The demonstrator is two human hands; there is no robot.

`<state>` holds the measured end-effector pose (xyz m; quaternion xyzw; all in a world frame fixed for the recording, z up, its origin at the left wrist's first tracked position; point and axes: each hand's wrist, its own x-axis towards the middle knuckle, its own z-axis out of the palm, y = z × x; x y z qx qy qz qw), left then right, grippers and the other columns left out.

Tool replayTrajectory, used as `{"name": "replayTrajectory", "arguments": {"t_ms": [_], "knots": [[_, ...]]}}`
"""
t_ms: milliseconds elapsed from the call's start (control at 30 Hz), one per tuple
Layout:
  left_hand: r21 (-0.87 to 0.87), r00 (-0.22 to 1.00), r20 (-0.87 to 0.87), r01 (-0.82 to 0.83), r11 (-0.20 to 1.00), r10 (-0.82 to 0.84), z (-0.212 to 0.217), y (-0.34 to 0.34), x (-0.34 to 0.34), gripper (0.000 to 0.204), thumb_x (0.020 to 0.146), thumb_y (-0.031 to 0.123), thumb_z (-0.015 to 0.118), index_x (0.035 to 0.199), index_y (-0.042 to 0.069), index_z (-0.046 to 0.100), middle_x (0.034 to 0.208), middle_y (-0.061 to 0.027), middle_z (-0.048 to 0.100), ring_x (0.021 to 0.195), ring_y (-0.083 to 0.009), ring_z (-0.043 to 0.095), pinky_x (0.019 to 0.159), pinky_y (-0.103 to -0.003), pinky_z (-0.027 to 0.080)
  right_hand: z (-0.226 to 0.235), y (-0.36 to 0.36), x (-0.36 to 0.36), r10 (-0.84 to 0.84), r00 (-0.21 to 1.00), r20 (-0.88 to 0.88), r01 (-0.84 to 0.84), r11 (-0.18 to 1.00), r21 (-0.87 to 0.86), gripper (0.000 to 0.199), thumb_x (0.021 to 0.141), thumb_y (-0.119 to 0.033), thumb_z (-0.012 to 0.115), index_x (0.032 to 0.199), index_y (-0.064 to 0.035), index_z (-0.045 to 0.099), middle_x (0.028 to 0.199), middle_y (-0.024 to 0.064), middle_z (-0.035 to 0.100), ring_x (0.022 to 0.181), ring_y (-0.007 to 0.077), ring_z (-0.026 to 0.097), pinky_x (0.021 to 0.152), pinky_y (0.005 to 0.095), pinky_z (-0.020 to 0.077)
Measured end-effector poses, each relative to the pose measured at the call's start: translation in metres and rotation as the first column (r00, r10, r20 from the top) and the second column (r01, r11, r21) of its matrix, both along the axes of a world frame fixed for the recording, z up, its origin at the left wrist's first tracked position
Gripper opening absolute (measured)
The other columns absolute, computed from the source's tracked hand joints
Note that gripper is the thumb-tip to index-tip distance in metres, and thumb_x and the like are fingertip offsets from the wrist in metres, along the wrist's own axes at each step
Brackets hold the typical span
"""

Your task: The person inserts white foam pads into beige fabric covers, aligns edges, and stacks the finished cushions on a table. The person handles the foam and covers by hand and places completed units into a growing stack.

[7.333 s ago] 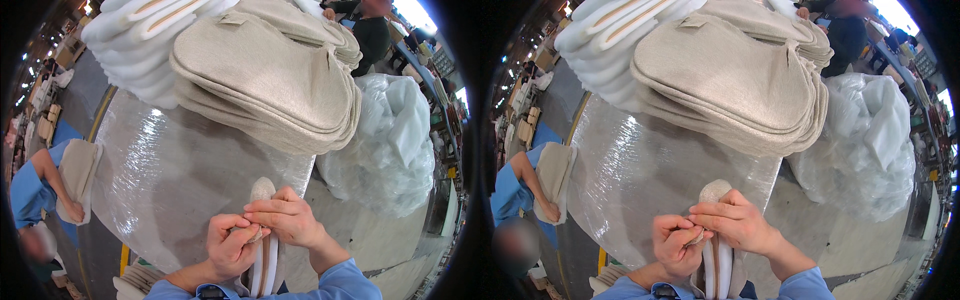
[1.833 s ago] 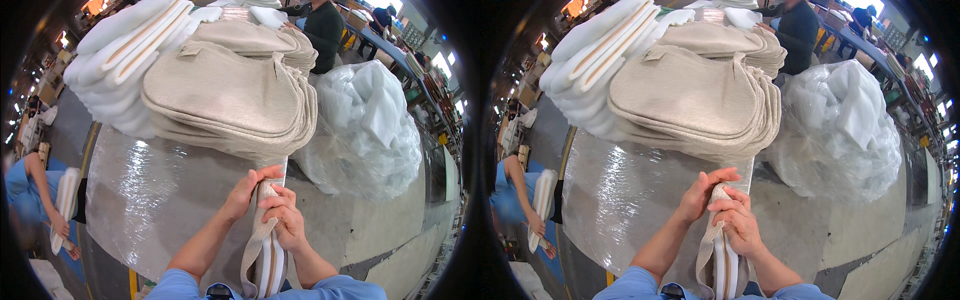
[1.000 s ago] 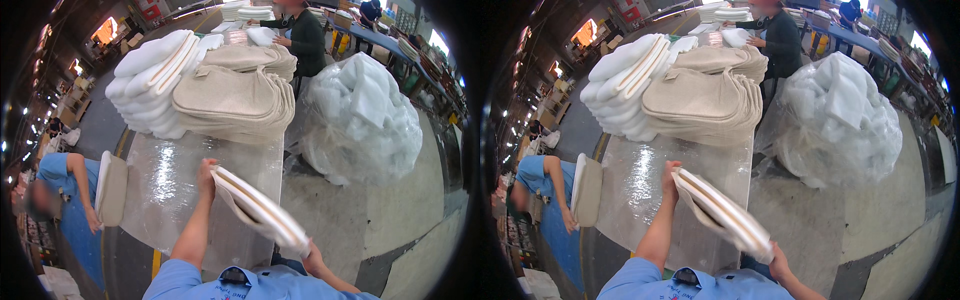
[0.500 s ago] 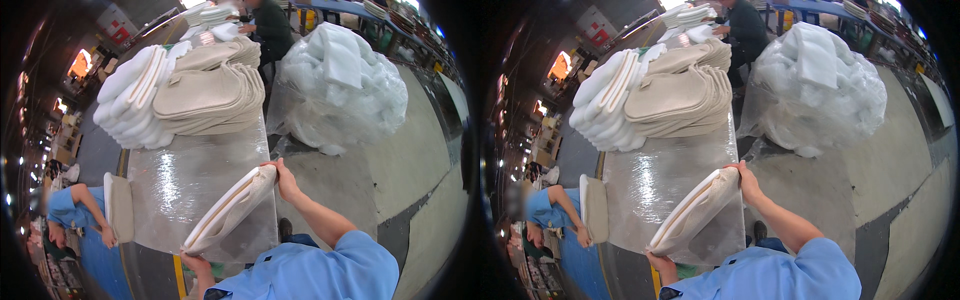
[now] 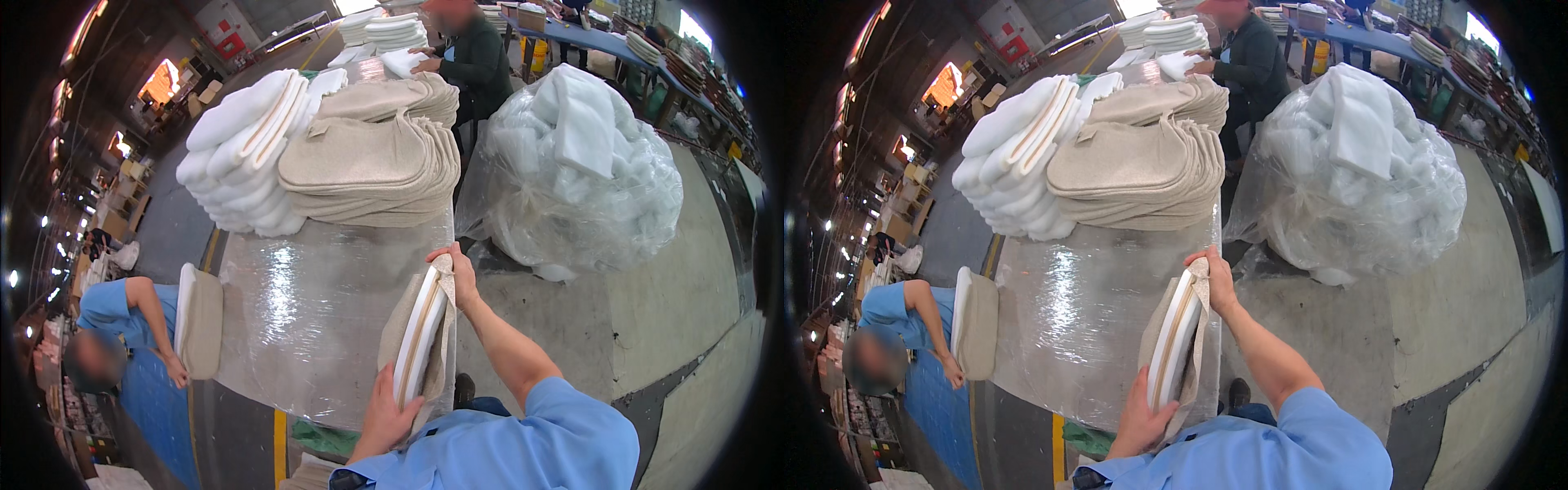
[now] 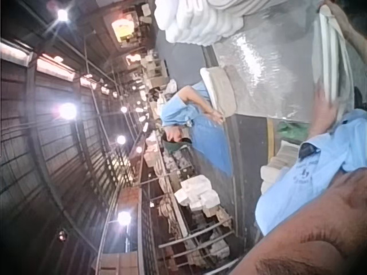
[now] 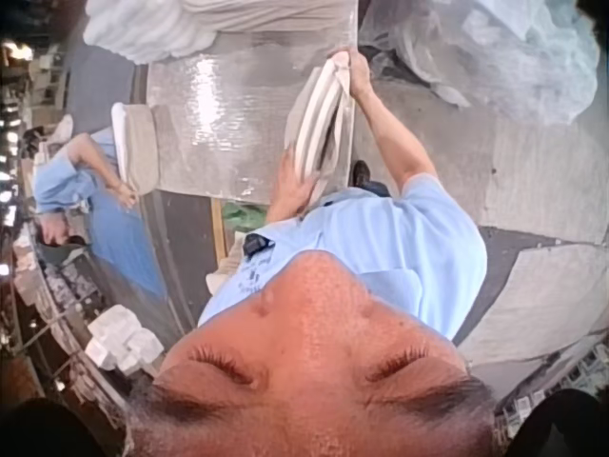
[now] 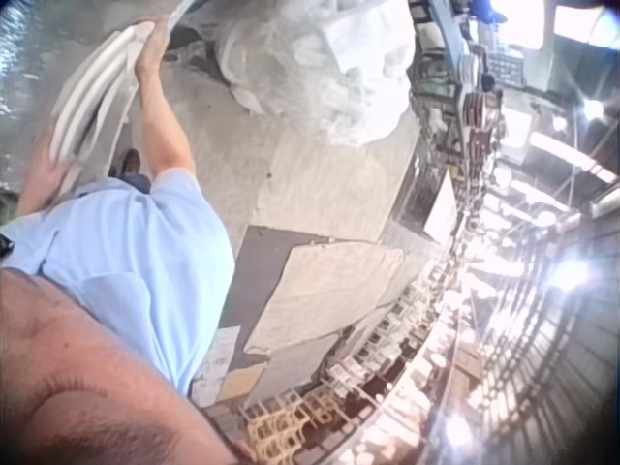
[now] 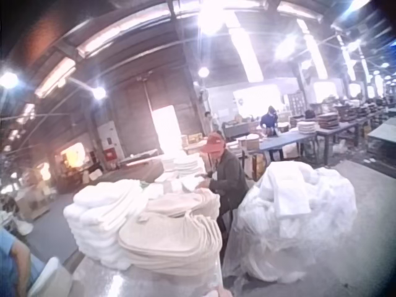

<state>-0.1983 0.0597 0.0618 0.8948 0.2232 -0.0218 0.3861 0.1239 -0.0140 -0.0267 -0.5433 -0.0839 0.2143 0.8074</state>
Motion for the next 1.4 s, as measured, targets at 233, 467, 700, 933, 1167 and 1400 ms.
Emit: {"name": "replayTrajectory", "arguments": {"t_ms": [233, 467, 700, 933, 1167, 1400], "knots": [[-0.081, 0.998, -0.057, -0.003, 0.997, -0.001, -0.006, 0.005, 0.052, 0.093, 0.084, 0.019, 0.073, 0.163, -0.005, 0.028, 0.153, -0.0351, 0.049, 0.140, -0.0511, 0.052, 0.118, -0.051, 0.043, -0.014, -0.005, 0.015, -0.049, 0.991, 0.122, 0.038, 0.995, 0.088, 0.064, 0.116, -0.050, 0.039, 0.099, -0.0002, 0.075, 0.084, 0.0029, 0.069, 0.077, 0.0113, 0.061, 0.075, 0.0281, 0.0498], [-0.019, 0.998, -0.061, -0.032, 0.999, 0.030, -0.025, 0.014, 0.050, 0.091, 0.082, 0.016, 0.070, 0.160, -0.007, 0.030, 0.141, -0.0367, 0.057, 0.128, -0.0525, 0.060, 0.108, -0.053, 0.050, -0.029, 0.020, 0.034, 0.161, 0.967, 0.198, -0.160, 0.987, -0.023, 0.060, 0.116, -0.049, 0.042, 0.087, -0.0027, 0.068, 0.079, 0.0005, 0.063, 0.077, 0.0107, 0.057, 0.073, 0.0290, 0.0469], [-0.036, 0.984, -0.176, 0.029, 0.999, -0.035, -0.043, 0.013, 0.048, 0.096, 0.082, 0.016, 0.069, 0.163, -0.006, 0.023, 0.151, -0.0365, 0.046, 0.134, -0.0533, 0.054, 0.112, -0.054, 0.047, -0.015, 0.014, 0.074, 0.542, 0.828, 0.145, -0.461, 0.804, -0.376, 0.038, 0.105, -0.027, 0.057, 0.079, -0.0004, 0.061, 0.076, 0.0007, 0.058, 0.075, 0.0110, 0.052, 0.073, 0.0303, 0.0451], [-0.131, 0.987, -0.154, -0.059, 0.990, 0.038, -0.031, 0.021, 0.052, 0.095, 0.081, 0.015, 0.069, 0.164, -0.003, 0.025, 0.151, -0.0336, 0.051, 0.135, -0.0516, 0.055, 0.114, -0.052, 0.047, -0.023, 0.017, 0.078, 0.464, 0.881, -0.096, -0.454, 0.884, 0.106, 0.045, 0.108, -0.034, 0.048, 0.088, -0.0009, 0.071, 0.097, 0.0099, 0.072, 0.092, 0.0197, 0.064, 0.086, 0.0342, 0.0499], [-0.089, 0.993, -0.085, -0.091, 0.992, 0.084, -0.033, 0.017, 0.048, 0.093, 0.080, 0.014, 0.071, 0.164, 0.001, 0.032, 0.147, -0.0322, 0.056, 0.132, -0.0501, 0.059, 0.111, -0.052, 0.049, -0.031, 0.015, 0.035, 0.059, 0.997, -0.051, -0.047, 0.977, 0.209, 0.051, 0.112, -0.041, 0.047, 0.109, 0.0015, 0.074, 0.113, 0.0144, 0.075, 0.104, 0.0210, 0.067, 0.097, 0.0358, 0.0513], [-0.100, 0.992, -0.115, -0.062, 0.993, 0.050, -0.040, 0.019, 0.050, 0.096, 0.080, 0.016, 0.071, 0.164, 0.000, 0.028, 0.150, -0.0334, 0.052, 0.134, -0.0518, 0.055, 0.113, -0.053, 0.047, -0.017, 0.014, 0.036, 0.147, 0.987, 0.059, -0.151, 0.987, 0.052, 0.044, 0.111, -0.037, 0.048, 0.099, -0.0004, 0.070, 0.097, 0.0089, 0.069, 0.094, 0.0193, 0.062, 0.089, 0.0343, 0.0496]]}}
